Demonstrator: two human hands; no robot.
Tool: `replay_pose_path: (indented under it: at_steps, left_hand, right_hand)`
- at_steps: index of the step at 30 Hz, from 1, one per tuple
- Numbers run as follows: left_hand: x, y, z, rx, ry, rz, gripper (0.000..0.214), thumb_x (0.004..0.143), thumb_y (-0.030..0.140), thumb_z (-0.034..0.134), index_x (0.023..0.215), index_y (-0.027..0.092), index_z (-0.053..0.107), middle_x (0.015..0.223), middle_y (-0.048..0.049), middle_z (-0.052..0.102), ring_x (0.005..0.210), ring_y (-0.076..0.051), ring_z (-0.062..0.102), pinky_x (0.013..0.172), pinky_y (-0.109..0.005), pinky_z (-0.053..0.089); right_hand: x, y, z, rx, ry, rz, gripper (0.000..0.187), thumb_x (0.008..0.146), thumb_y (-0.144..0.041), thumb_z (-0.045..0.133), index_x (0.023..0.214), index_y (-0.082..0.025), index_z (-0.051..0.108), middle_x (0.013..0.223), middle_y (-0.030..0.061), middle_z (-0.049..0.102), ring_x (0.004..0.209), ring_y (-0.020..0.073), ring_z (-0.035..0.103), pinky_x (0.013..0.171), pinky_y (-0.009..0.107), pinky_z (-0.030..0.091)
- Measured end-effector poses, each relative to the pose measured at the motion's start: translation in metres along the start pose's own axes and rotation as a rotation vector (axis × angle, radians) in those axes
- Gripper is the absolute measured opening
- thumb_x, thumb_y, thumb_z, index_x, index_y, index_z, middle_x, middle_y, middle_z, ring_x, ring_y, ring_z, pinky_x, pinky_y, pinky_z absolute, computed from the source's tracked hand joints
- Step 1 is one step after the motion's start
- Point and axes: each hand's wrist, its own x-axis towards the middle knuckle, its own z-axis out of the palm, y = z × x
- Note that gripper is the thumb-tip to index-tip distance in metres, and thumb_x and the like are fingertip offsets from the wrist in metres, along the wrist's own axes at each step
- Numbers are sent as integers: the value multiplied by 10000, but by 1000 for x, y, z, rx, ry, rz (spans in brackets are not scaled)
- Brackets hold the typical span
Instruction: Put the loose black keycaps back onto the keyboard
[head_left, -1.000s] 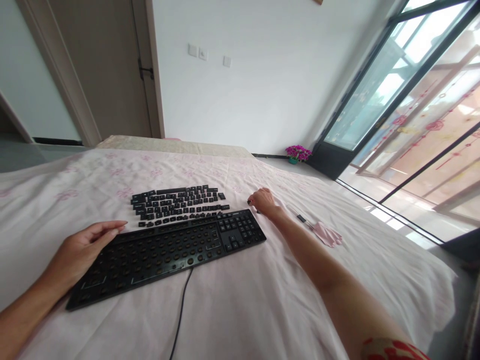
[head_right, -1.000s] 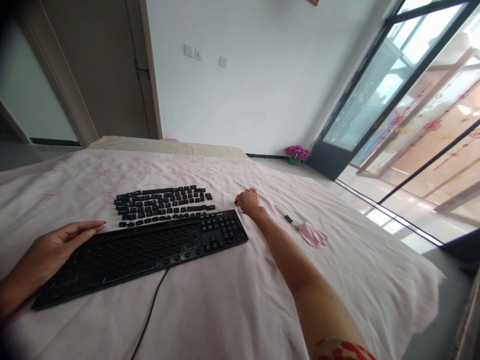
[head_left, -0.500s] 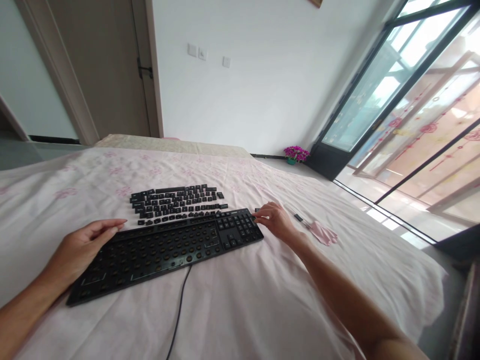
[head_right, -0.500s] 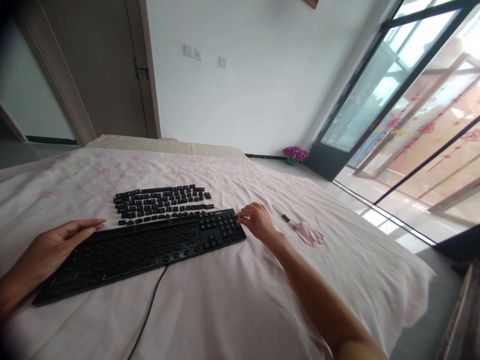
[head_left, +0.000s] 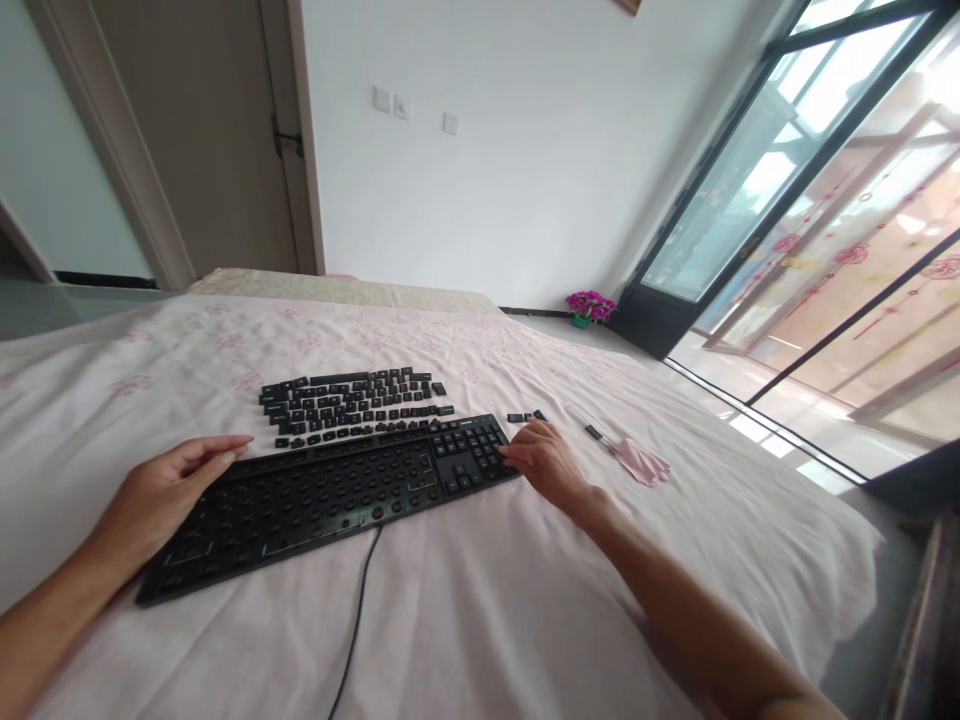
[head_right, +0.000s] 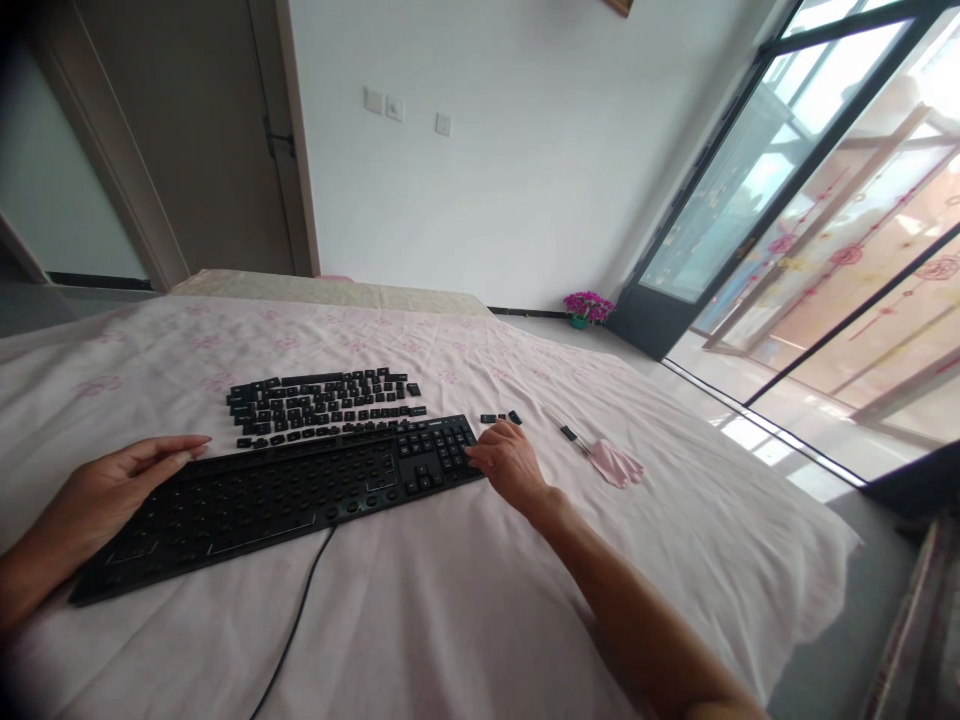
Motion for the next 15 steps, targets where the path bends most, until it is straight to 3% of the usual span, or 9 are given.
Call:
replay_pose_path:
  at_steps: [5,11,15]
  left_hand:
    - [1,-3,0,-96,-71,-95,552,768,576,613,1206,241,641,1181,-52,698,1022,-220,664,754,-215,534]
    - [2,-5,0,-94,-65,-91,535,760,562,627,1190,244,650,1160,-37,707,1019,-215,661,751,-205,527]
    - [2,-4,-1,-78,-51,-84,538,758,557,625,1185,231,656,1163,-48,706,1011,-227,664,735,-217,534]
  right_hand:
    - [-1,-5,2,-122,-19,-55,193,926,-290,551,951,-241,736,746,37,640,794,191,546,895,373,411]
    - [-12,-14,4,-282,-74,-116,340,891,-77,470,1155,-191,653,879,82,635,909,224,522,1019,421,384]
    - [-13,-26,4,-372,-97,-110,331,885,-77,468,1165,-140,635,899,99,631,934,243,520,1082,452,344]
